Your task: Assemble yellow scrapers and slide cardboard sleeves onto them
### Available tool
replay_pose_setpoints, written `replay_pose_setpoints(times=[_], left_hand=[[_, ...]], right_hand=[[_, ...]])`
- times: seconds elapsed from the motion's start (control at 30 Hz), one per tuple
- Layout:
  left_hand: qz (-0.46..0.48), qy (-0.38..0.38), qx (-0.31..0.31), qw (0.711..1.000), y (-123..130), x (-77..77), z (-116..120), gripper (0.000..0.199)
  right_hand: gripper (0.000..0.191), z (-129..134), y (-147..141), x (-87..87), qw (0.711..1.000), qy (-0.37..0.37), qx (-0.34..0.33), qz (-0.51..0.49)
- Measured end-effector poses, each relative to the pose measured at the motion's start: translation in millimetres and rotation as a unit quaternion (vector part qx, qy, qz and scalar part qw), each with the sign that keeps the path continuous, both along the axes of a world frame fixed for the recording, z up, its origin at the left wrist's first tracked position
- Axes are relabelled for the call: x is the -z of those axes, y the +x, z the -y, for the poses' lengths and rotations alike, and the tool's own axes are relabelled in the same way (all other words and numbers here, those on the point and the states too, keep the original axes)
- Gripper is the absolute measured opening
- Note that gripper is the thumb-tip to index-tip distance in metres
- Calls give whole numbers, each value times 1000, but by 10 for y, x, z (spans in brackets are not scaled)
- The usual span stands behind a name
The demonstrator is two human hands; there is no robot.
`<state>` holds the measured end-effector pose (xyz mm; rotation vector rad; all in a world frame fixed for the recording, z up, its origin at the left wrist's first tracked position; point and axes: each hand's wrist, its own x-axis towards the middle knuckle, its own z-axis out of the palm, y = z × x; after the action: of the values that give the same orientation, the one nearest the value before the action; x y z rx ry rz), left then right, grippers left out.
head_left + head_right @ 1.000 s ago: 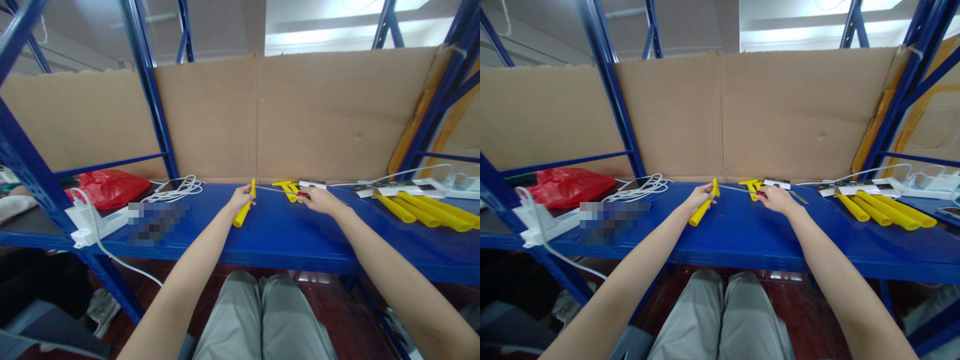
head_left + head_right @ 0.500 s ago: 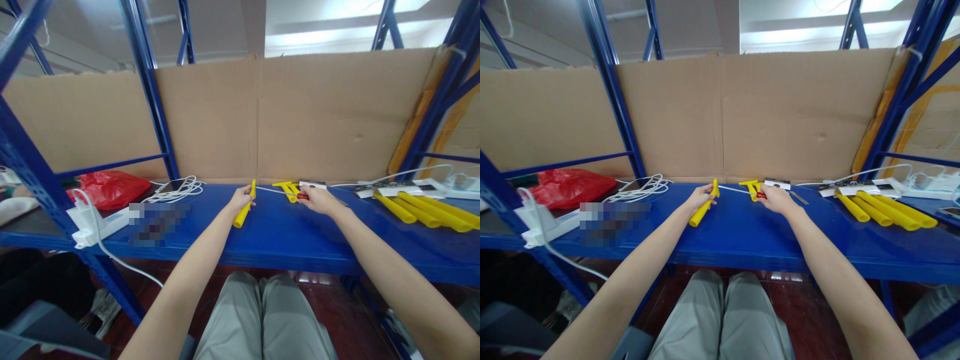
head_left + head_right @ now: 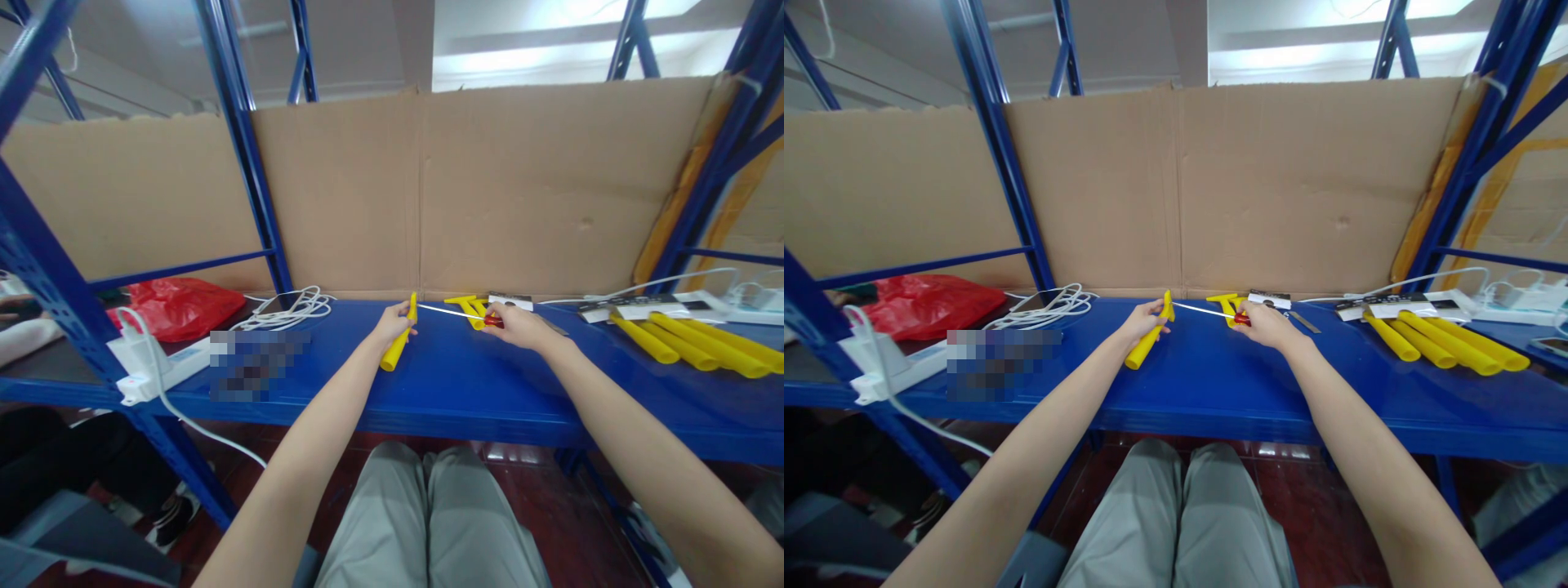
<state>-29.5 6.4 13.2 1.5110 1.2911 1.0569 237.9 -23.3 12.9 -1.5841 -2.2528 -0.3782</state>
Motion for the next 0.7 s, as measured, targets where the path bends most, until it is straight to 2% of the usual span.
replay_pose_setpoints(times=[0.2, 0.53, 0.7], left_hand=[[-12, 2, 4, 1000, -1, 1, -4, 67], [-5, 0, -7, 1000, -4, 21, -34, 67], [-3, -1, -4, 1000, -3, 23, -36, 67]], right_hand=[[6, -69, 54, 41, 1000, 9, 8, -15], [24, 65, -32, -53, 1000, -18, 12, 14], [19, -7, 12, -9, 1000, -1, 3, 0]])
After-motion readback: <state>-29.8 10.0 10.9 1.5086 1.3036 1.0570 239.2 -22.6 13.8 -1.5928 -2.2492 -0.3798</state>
